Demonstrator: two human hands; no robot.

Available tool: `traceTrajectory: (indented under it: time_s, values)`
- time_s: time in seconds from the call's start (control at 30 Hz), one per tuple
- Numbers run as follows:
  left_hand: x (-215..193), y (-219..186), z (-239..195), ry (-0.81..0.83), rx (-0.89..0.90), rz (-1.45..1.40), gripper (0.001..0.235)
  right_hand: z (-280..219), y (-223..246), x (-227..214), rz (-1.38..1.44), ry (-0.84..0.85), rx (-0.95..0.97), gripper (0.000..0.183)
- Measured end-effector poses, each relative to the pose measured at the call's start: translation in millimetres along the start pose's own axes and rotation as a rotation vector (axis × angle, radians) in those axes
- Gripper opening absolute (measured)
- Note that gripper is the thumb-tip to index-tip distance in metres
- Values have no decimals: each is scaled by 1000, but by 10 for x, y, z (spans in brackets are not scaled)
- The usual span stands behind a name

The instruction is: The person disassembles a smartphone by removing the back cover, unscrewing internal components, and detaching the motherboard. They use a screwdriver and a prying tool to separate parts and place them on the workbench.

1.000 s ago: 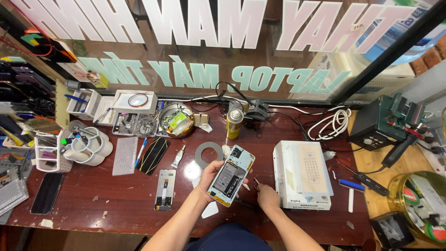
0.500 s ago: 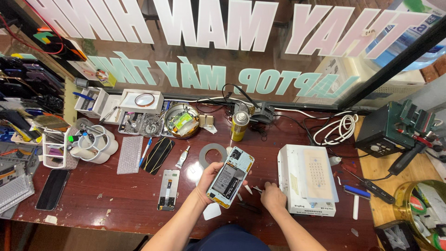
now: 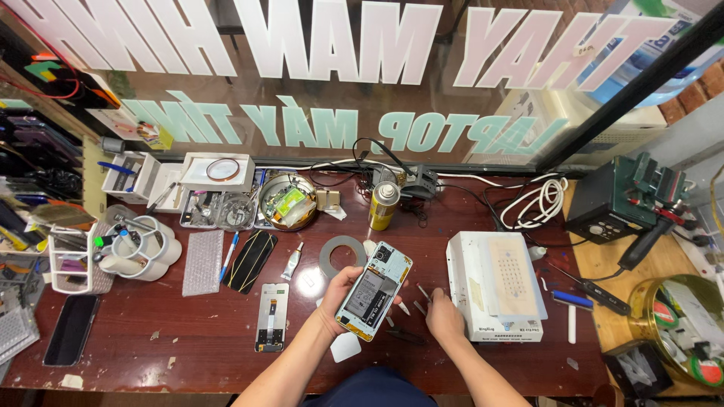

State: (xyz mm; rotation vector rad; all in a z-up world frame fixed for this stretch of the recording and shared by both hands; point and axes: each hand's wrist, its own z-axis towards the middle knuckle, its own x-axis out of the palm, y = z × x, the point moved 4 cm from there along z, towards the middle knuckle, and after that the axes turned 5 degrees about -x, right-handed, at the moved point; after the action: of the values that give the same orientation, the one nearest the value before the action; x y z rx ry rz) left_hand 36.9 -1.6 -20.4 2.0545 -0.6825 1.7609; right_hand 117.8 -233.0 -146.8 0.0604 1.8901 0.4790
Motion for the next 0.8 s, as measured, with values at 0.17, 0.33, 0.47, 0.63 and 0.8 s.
traceTrajectory:
  time_s: [0.17,0.33,0.47,0.63,0.8]
  values:
    - [-39,10,130,67,-83,88,69,-35,156,-523,557,-260,126,28]
    - [-86,154,410,-90,-232,71,70,-224,-137,-1107,1137,-484,92,20]
    - [-3,361,709,-112,-351,183,72,-418,-409,-1634,1008,-606,43,20]
    - [-32,723,1250,-89,-384,321,70,-425,-682,-2167,1128,-749,-84,49]
    - [-283,986,1918,-370,-238,718,41,-275,-909,-2405,956,-620,-306,36]
